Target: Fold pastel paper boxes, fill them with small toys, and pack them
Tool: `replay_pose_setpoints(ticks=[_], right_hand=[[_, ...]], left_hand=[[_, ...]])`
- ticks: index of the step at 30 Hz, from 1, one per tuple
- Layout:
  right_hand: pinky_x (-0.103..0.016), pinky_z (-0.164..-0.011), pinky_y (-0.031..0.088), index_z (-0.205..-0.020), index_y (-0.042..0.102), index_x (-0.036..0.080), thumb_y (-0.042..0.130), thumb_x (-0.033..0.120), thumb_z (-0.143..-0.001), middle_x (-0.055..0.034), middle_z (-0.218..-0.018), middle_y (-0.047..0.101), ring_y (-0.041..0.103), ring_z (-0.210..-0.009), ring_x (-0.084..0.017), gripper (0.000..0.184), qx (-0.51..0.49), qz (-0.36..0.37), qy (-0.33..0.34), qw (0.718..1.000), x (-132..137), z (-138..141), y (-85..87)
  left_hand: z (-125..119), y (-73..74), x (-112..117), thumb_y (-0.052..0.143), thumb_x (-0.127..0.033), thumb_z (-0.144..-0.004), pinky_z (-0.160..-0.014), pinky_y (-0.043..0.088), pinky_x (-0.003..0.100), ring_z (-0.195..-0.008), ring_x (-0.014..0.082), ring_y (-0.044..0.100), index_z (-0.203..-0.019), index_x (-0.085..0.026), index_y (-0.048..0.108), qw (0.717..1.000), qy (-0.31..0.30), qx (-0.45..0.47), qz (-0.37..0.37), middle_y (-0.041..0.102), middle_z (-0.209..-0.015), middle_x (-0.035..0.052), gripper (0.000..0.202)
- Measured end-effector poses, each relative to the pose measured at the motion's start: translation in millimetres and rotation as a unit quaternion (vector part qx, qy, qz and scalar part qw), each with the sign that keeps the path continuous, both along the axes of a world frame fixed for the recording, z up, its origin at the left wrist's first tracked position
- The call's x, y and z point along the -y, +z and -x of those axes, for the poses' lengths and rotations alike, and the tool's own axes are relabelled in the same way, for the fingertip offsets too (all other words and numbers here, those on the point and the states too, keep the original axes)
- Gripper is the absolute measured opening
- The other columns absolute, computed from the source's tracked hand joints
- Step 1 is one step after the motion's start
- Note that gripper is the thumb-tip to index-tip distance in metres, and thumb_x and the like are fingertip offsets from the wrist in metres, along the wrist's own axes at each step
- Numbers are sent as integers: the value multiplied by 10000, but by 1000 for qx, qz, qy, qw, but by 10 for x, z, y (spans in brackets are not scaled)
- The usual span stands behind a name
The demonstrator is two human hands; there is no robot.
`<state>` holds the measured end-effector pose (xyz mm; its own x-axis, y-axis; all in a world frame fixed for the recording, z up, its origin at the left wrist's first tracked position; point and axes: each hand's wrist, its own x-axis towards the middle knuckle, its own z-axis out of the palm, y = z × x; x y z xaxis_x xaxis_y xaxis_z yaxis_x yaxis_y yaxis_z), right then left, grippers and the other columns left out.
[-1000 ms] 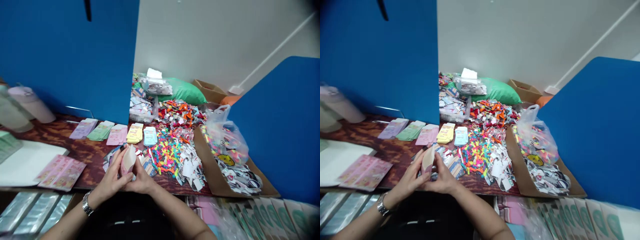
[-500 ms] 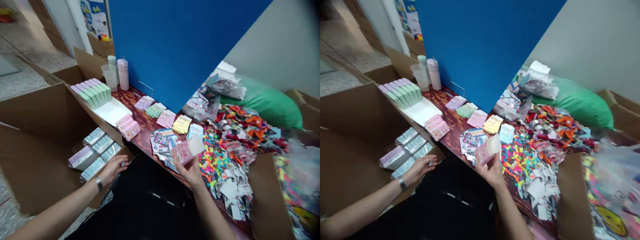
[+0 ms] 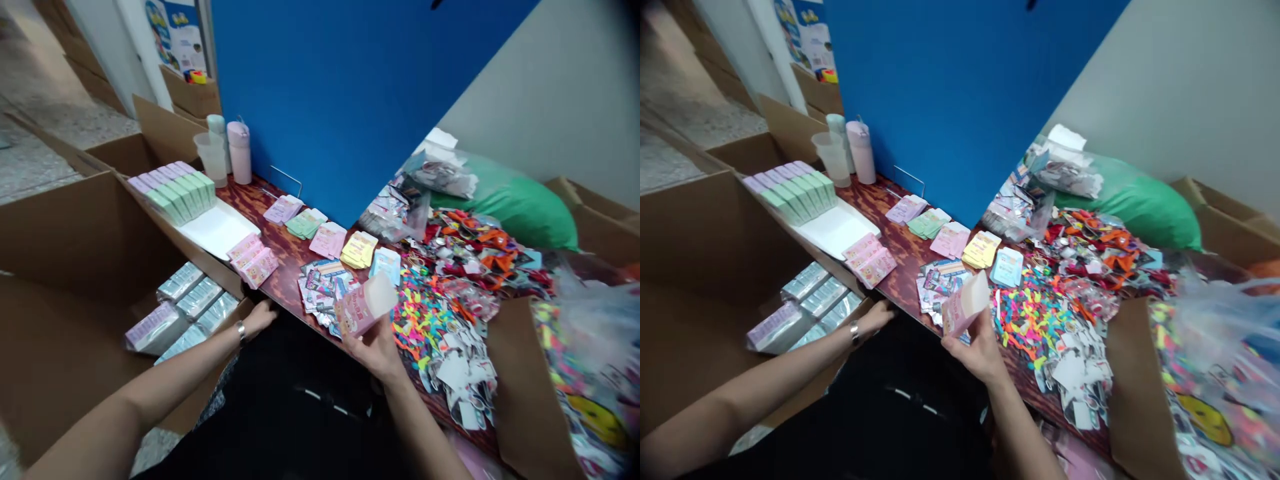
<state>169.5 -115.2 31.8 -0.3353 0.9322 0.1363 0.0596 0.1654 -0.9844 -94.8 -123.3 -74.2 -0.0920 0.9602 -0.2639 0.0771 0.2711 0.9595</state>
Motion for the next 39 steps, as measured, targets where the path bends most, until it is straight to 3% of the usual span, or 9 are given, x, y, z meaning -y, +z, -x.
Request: replay_pose_setpoints(ticks=[6, 10, 16, 22, 25, 28, 30, 33, 39], right_hand=[[-429, -1009, 465, -1496, 171, 351, 804, 376, -709, -86, -1404, 460, 543, -1206, -258, 1011, -6, 22, 46, 999, -75, 88, -114], [-407, -942, 505, -1529, 68, 319, 788, 389, -729, -123, -1430, 438, 554, -1196, -262, 1078, 13, 1, 96, 995, -98, 179, -120], [-403, -957, 492, -1522, 167, 254, 774, 353, -711, -129, -1428, 461, 553, -1185, -265, 1018, 109, -69, 92, 987, -87, 157, -90], [-351, -973, 470, -1465, 340, 251, 636, 437, -869, -93, -1332, 554, 591, -1123, -212, 691, 226, -68, 19, 972, -117, -298, -101], [-362, -879, 500, -1332, 510, 233, 598, 478, -884, -108, -1194, 597, 617, -1028, -234, 518, 429, -13, -102, 897, -175, -592, -203], [-360, -752, 514, -1265, 536, 231, 707, 565, -757, -113, -1141, 569, 603, -1019, -283, 632, 582, 56, -115, 803, -253, -728, -308], [-326, -695, 499, -1209, 538, 227, 741, 585, -707, -105, -1121, 554, 593, -1012, -279, 650, 604, 64, -107, 788, -308, -742, -359], [-294, -659, 467, -1055, 557, 206, 733, 526, -744, -97, -1075, 560, 592, -941, -244, 479, 581, 51, -114, 804, -375, -763, -380], [-250, -609, 440, -928, 569, 215, 506, 359, -948, 13, -745, 588, 553, -639, -131, 158, 256, 4, -171, 952, -404, -968, -34]], left_hand=[[13, 704, 443, 590, -382, -844, -829, 517, 314, -811, 176, 668, -1000, -238, 690, 969, -221, -95, -52, 721, -916, 21, 235], [-220, 1069, 241, 679, -387, -801, -1048, 443, 420, -1274, 269, 510, -1458, -238, 318, 954, -179, -146, -193, 478, -1428, 129, 764], [-646, 1000, -126, 742, -385, -739, -1017, 484, 423, -1233, 292, 547, -1406, -196, 358, 955, -252, -33, -155, 520, -1370, 145, 793], [-654, 976, -425, 751, -392, -726, -905, 541, 366, -1038, 232, 646, -1271, -188, 438, 979, -174, -5, -109, 627, -1164, 87, 661], [-641, 975, -609, 776, -397, -690, -885, 543, 366, -1017, 227, 642, -1217, -198, 462, 980, -146, -59, -121, 624, -1134, 67, 645], [-698, 915, -709, 790, -412, -660, -864, 548, 373, -1027, 237, 633, -1209, -206, 464, 969, -163, -115, -143, 605, -1142, 70, 671], [-753, 861, -729, 795, -432, -644, -855, 549, 373, -1036, 247, 627, -1203, -196, 462, 962, -165, -153, -158, 597, -1141, 80, 692], [-808, 804, -732, 784, -463, -650, -825, 552, 354, -999, 236, 633, -1190, -182, 458, 955, -156, -189, -165, 602, -1105, 77, 691], [-836, 794, -750, 763, -459, -684, -877, 527, 358, -1003, 231, 633, -1206, -198, 461, 924, -144, -272, -228, 614, -1124, 71, 657]])
